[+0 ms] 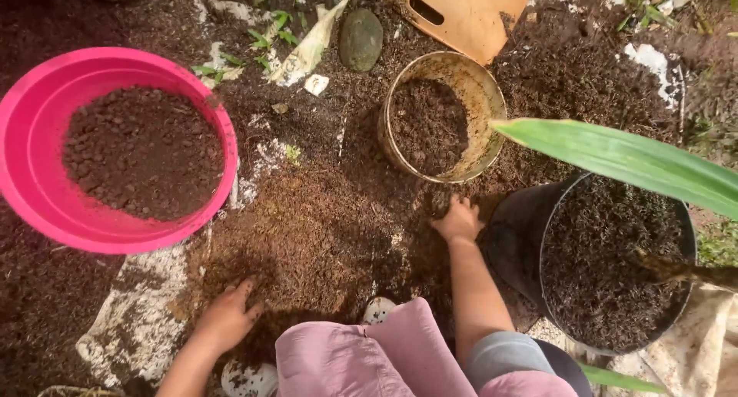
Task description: The person kneels on the ground and uses both hands to mix a pile of soil or compost. They repeatedly lift, crumble, and turn the material to blend it. A pink bucket filled with soil and other containers are nearby, but the person works directly on the ground pile.
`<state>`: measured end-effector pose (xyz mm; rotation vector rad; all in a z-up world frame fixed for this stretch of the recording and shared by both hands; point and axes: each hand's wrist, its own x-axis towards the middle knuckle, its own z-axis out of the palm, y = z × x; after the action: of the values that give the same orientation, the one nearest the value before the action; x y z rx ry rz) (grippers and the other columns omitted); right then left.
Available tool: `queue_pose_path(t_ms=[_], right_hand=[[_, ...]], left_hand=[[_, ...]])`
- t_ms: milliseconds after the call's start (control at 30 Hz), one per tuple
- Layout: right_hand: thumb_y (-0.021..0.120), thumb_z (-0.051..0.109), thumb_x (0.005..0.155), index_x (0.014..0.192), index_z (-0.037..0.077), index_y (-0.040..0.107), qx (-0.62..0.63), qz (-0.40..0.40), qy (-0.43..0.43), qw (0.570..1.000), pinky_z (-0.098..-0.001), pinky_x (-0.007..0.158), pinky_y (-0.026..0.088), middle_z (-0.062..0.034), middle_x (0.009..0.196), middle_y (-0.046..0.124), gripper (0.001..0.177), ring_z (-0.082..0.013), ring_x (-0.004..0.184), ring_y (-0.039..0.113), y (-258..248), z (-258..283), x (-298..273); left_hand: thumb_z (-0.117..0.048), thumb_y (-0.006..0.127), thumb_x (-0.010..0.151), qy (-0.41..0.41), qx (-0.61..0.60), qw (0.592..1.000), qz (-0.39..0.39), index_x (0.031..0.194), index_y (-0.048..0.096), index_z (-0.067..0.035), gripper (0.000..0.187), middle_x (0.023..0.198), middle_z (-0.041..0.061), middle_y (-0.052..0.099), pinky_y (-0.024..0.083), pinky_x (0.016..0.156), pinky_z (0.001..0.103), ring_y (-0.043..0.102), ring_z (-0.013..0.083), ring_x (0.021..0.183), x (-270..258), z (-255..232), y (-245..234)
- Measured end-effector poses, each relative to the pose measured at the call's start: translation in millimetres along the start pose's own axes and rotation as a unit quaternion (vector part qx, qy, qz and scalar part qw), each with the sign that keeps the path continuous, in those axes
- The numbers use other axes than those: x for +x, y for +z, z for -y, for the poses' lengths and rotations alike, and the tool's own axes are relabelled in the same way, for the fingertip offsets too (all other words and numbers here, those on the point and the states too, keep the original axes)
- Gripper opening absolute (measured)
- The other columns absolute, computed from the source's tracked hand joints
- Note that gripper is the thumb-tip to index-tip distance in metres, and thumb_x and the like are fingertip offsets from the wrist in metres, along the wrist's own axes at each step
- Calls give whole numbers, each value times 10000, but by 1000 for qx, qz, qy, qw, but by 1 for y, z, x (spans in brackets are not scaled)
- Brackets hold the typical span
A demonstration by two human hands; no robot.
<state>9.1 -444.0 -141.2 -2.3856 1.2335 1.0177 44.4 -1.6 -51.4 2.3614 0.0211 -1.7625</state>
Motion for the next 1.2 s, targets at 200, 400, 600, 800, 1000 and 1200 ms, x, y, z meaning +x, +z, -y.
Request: queue_pose_path(t_ms=[200, 400, 600, 800, 1000, 1200], right_hand=[[858, 325, 835, 1305, 226, 547, -12, -51, 21, 998, -403, 854, 661, -50, 1315, 569, 572, -306, 1199, 559, 41, -5, -10], [827, 409, 759, 1380, 233, 595, 198, -83, -14, 977, -473, 1015, 545, -79, 1303, 677, 686, -311, 1223, 649, 120, -36, 27], [651, 61, 876, 1235, -37, 629, 518, 24, -145, 842, -476, 814, 563, -216, 1056, 682, 372, -309, 973, 629, 128, 12, -80], [862, 369, 819, 1106, 96, 773, 267, -1, -246, 932, -487, 914, 567, -179, 1033, 781, 406, -330, 1069, 727, 124, 83, -157], [766, 162, 818, 1179, 75, 709, 251, 72, -279, 924, -517, 812, 592, -192, 927, 769, 377, -339, 929, 742, 153, 119, -182], [879, 442, 761, 1142, 73, 720, 89, -9, -282, 955, -516, 876, 585, -189, 992, 761, 554, -381, 1027, 730, 159, 162, -233]], left_hand=[[-320, 505, 1052, 6, -1, 1000, -8, 1600, 211, -236, 628, 1606, 34, 363, 448, 1185, 506, 597, 224, 1325, -22, -6, -4], [-291, 567, 993, 107, -35, 988, -104, 1480, 473, -106, 530, 1463, 257, 513, 445, 1100, 596, 530, 423, 1359, -58, -1, -2], [-272, 560, 995, 131, -72, 982, -119, 1468, 515, -117, 500, 1439, 234, 533, 502, 1043, 557, 548, 402, 1321, -51, 19, 11], [-278, 543, 1006, 175, -95, 973, -115, 1479, 478, -84, 515, 1458, 261, 516, 450, 1079, 601, 531, 429, 1337, -44, 42, 12], [-318, 562, 1002, 181, -90, 968, -150, 1480, 478, -89, 537, 1431, 249, 528, 356, 1080, 692, 525, 435, 1332, 4, 72, 26], [-288, 529, 1022, 198, -122, 966, -118, 1481, 467, -46, 522, 1440, 290, 504, 236, 1103, 749, 497, 480, 1337, 0, 91, 22]])
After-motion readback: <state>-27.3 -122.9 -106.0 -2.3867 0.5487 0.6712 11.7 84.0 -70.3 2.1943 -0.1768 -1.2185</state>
